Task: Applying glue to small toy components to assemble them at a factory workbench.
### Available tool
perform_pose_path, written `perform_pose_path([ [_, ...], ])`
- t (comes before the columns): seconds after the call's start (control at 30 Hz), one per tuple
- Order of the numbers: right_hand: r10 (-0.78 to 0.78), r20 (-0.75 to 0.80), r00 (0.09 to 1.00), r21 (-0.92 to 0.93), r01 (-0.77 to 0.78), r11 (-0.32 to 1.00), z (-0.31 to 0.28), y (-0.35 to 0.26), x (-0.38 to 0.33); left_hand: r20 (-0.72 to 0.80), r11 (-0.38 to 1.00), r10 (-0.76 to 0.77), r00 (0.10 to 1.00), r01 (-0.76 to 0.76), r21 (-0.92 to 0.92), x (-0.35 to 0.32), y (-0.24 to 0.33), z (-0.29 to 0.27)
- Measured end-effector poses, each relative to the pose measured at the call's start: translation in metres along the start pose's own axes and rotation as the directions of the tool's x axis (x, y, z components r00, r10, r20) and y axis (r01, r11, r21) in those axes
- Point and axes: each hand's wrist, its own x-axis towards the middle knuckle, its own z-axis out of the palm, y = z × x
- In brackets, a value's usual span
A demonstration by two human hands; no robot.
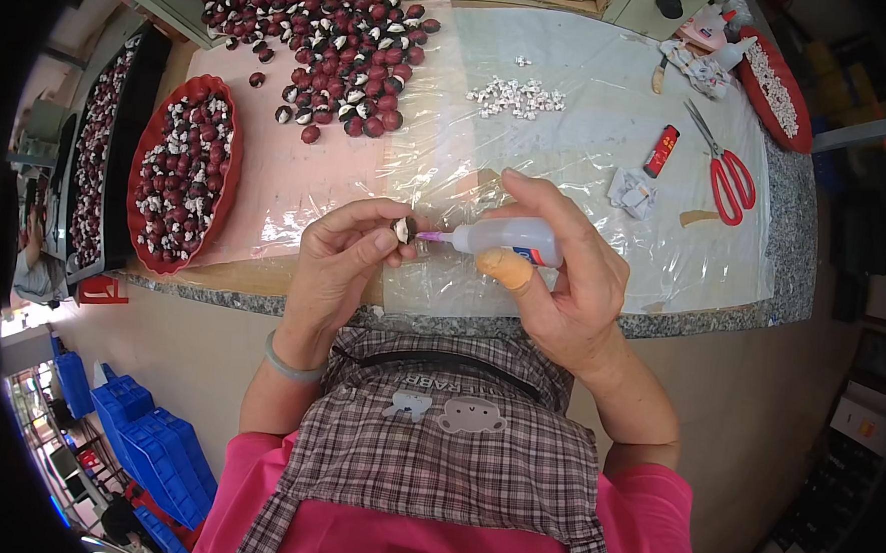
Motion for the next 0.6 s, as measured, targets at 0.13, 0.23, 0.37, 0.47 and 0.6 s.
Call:
perform_pose_path([
  [0.13,-0.008,0.017,1.0,-0.036,0.009,0.999,0.0004,-0.001,0.0003,-0.003,1.0,-0.016,1.0,0.016,0.016,0.0001,-0.0014,-0.0017],
  [0.23,-0.015,0.027,1.0,-0.065,0.017,0.998,0.0,-0.0005,0.0002,-0.009,0.999,-0.023,1.0,0.023,0.029,0.0004,-0.0012,-0.0009],
  [0.37,-0.045,0.037,0.998,-0.134,0.049,0.99,0.0004,-0.001,0.0007,0.001,0.999,-0.029,1.0,0.029,0.046,0.0005,-0.0008,-0.0009],
  [0.47,-0.12,0.043,0.992,-0.16,0.125,0.979,0.0004,-0.002,0.0047,-0.003,0.999,-0.037,0.999,0.037,0.021,0.0006,-0.001,-0.0002],
  [0.6,-0.11,0.023,0.994,-0.17,0.112,0.979,0.0018,-0.0066,0.0061,-0.006,0.998,-0.051,0.999,0.051,0.036,0.0015,0.0002,0.0003],
])
